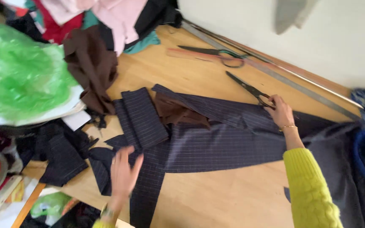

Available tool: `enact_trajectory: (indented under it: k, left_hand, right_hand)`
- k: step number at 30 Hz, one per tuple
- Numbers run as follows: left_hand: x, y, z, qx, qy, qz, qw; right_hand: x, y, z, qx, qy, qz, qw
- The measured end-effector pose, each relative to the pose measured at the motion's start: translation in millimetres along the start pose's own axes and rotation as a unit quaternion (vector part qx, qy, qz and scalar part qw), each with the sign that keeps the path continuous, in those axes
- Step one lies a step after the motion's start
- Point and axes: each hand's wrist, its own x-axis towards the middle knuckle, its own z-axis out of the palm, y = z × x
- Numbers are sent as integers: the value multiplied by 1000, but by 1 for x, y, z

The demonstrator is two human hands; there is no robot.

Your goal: The person uses shears to cut a piece of dark plaid fabric along the edge of a brown paper pattern on a wooden table. After cutting, the person removes the pattern and folds the cut fabric pieces.

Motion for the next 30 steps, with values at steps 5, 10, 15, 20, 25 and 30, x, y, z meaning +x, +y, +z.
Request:
enact_trajectory:
  k: [5, 10, 15, 20, 25, 30]
  left_hand:
    - [100, -8, 26, -37, 67, -157, 985]
    - [147, -76, 103, -183, 66, -232, 953]
    - [175, -69, 97, -168, 31, -161, 972]
    - [257, -1, 43, -162, -7, -133, 978]
    - [379, -44, 61, -217, 180, -86, 956]
    - [321, -7, 101, -154, 189, -37, 969]
  right_hand:
    - [35, 32, 31, -120, -19, 38, 992]
    - [42, 62, 35, -156, -67, 58, 984]
    - [40, 61, 39, -140, -78, 60, 985]
    - [39, 60, 46, -163, -92, 42, 981]
    - [27, -2, 48, -111, 72, -24, 991]
    - [-2, -119, 43, -47, 72, -137, 987]
